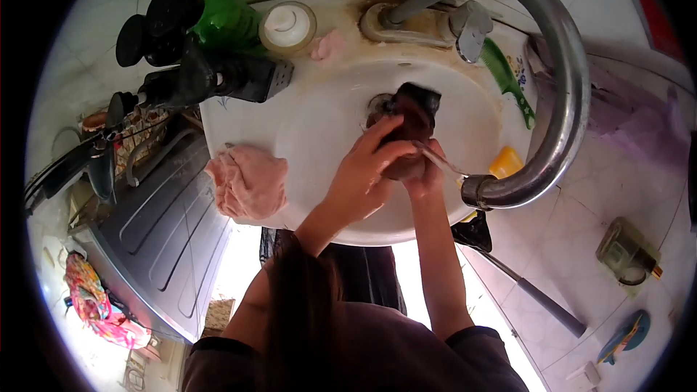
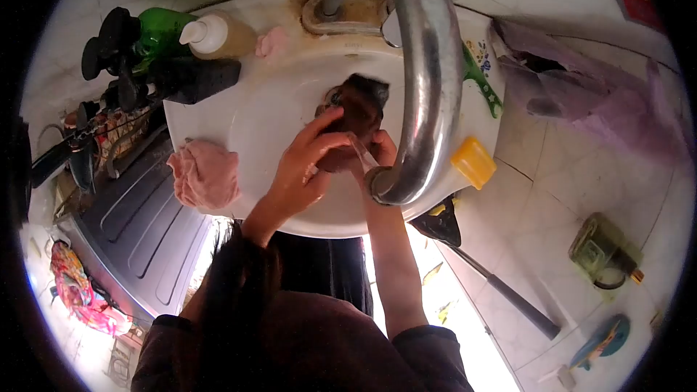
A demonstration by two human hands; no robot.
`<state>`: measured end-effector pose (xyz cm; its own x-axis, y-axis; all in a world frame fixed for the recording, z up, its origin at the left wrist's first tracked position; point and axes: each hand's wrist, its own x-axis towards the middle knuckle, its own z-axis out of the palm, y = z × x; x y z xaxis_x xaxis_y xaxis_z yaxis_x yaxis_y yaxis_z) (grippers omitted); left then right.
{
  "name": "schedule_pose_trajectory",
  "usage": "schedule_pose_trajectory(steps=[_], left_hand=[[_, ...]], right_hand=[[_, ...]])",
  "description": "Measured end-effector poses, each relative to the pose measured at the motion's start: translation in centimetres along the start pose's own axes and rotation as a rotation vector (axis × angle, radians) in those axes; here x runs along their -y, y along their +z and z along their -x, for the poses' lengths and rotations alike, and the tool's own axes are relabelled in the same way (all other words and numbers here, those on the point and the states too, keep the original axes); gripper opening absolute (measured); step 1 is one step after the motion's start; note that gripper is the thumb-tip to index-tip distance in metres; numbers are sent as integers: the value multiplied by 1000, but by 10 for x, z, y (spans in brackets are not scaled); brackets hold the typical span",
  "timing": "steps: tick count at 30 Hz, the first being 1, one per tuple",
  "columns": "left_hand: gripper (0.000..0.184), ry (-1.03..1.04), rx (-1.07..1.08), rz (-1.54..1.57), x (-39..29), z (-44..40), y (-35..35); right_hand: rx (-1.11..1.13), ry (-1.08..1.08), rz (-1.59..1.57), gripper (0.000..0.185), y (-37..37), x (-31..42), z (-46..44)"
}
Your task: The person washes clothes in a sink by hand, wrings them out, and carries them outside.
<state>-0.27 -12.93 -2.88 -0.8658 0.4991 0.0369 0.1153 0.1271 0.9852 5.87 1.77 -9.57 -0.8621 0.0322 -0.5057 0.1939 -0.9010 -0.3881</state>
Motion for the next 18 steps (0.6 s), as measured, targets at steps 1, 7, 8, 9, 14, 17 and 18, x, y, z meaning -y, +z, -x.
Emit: schedule_pose_trajectory(steps=[1,7,8,9,14,17,18], left_hand=[[39,1,2,-2,4,7,4],[36,-432,-237,-52,-13,17,15],[32,-312,-299,-152,-9,18,19],[27,-189,-362,-252,-5,18,23],[26,-515,-584,539,-8,43,28],[31,-597,-708,973,-15,49,19],[32,-563,-691,839,-17,49,17]], right_hand=[[-29,-42,-28,51,9,0,0],[-429,-19,-388,49,22,-30,20],[-494,64,-426,50,30,-32,28],[-557,146,-462,51,35,-32,31],[128,194,-286,44,-11,-39,0],[-57,197,-116,41,-39,-42,-10],[-152,163,-45,39,-35,-40,-9]])
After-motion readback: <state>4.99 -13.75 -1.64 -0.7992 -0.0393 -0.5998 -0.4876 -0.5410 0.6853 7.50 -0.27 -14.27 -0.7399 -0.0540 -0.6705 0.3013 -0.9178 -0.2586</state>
